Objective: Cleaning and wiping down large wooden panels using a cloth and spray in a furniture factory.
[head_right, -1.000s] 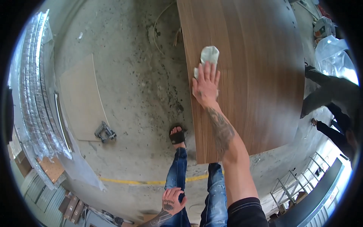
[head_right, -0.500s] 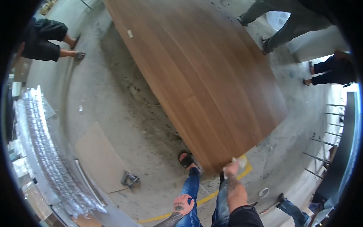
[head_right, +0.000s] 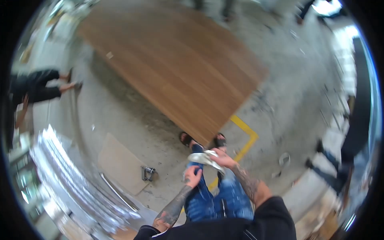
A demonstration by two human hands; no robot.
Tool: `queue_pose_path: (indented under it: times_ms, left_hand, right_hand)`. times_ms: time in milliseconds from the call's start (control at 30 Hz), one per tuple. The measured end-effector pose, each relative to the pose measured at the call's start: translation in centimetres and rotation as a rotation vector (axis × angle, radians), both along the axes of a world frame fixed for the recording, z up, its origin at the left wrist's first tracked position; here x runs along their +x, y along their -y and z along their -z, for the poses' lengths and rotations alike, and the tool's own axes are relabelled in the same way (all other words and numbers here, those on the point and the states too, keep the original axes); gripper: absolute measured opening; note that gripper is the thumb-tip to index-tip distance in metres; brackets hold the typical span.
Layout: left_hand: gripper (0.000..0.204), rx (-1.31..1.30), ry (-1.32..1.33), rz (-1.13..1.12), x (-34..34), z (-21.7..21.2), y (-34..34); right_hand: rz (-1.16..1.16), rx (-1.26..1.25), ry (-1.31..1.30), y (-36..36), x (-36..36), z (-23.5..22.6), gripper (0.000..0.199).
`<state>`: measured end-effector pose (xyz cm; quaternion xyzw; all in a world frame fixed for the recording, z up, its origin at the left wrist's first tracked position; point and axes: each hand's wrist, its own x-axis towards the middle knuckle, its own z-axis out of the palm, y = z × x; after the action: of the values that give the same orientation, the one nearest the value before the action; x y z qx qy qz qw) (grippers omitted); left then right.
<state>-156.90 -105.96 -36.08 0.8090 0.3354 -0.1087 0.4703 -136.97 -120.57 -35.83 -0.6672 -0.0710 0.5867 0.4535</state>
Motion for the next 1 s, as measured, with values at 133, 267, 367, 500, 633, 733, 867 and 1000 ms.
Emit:
queue_pose_path:
  times_ms: [133, 267, 367, 500, 633, 733, 867, 1000]
  left_hand:
    - [0.03, -1.238, -0.139, -0.724, 4.4, -7.1, -1.2]
    - [0.037, -1.157, 0.061, -0.731, 7.1, -15.3, -0.5]
    - [0.04, -1.132, 0.157, -0.845, 7.4, -18.2, -0.1]
    - [0.038, -1.024, 0.284, -0.835, 9.0, -22.5, 0.1]
    - [0.039, -0.97, 0.365, -0.811, 10.1, -27.0, -0.3]
    - [0.035, -0.913, 0.361, -0.746, 11.4, -29.4, -0.2]
    - [0.025, -0.845, 0.303, -0.642, 11.3, -28.1, -1.3]
    - [0.026, -0.865, -0.003, -0.505, 11.2, -25.5, -2.3]
  right_hand:
    - [0.177, 0.094, -0.289, 0.1, 0.7, -8.4, 0.027]
    - [0.292, 0.347, -0.432, 2.0, 0.4, -14.2, 0.041]
    - [0.074, 0.428, -0.149, 2.5, 2.4, -19.9, 0.048]
    - [0.164, 0.513, 0.576, 3.4, 3.7, -22.8, 0.038]
    - [0.427, 0.432, 0.052, 4.8, 7.0, -26.7, 0.036]
    - [0.646, 0.439, -0.149, 5.3, 7.0, -25.9, 0.04]
    - [1.001, 0.504, -0.521, 4.9, 6.8, -27.0, 0.028]
    - [1.127, 0.489, -0.479, 5.2, 6.7, -27.5, 0.028]
